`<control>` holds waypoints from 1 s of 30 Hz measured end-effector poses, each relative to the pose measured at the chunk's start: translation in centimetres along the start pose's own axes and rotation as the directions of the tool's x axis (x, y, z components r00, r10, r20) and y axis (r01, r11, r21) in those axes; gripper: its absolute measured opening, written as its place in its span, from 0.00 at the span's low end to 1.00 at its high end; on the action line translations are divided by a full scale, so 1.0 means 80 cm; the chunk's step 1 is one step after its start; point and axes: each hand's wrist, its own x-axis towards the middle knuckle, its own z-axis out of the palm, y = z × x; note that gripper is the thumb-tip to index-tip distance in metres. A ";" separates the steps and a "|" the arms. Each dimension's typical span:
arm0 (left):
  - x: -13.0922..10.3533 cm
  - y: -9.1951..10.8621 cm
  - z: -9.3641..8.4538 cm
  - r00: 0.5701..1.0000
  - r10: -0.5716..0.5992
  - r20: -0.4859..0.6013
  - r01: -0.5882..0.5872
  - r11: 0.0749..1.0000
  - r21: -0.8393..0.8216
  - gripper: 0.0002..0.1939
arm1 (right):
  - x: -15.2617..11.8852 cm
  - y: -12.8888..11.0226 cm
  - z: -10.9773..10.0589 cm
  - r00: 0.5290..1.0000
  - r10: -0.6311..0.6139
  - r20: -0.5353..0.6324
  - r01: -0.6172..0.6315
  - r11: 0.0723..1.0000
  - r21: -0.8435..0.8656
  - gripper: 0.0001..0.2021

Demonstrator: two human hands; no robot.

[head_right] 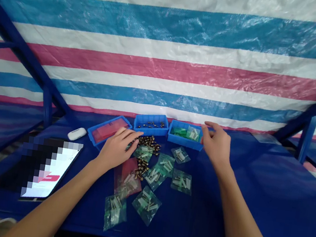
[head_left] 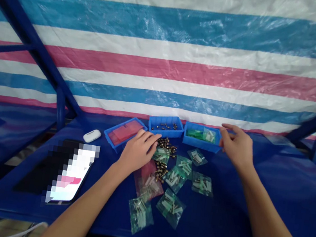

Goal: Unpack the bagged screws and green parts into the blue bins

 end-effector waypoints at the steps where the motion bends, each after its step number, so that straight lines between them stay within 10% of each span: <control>1: 0.000 0.000 0.001 1.000 -0.002 0.005 0.002 1.000 -0.001 0.16 | 0.000 -0.001 -0.001 0.998 -0.058 -0.025 0.056 0.996 -0.065 0.18; 7: -0.001 0.001 0.004 0.999 -0.003 0.032 0.004 1.000 -0.022 0.14 | -0.001 0.004 0.013 0.901 -0.389 0.192 0.430 0.862 -0.268 0.17; 15: -0.001 0.002 0.007 0.999 0.013 0.044 -0.011 0.998 -0.059 0.14 | -0.013 -0.012 0.015 0.883 -0.406 0.235 0.468 0.777 -0.421 0.21; 22: -0.001 0.003 0.007 0.999 0.009 0.034 -0.007 0.998 -0.068 0.14 | -0.035 -0.024 0.024 0.738 -0.151 0.657 0.510 0.763 -0.398 0.18; 30: -0.002 0.007 0.008 1.000 -0.003 0.024 0.007 0.990 -0.141 0.13 | -0.036 -0.026 0.029 0.749 -0.115 0.653 0.496 0.751 -0.437 0.05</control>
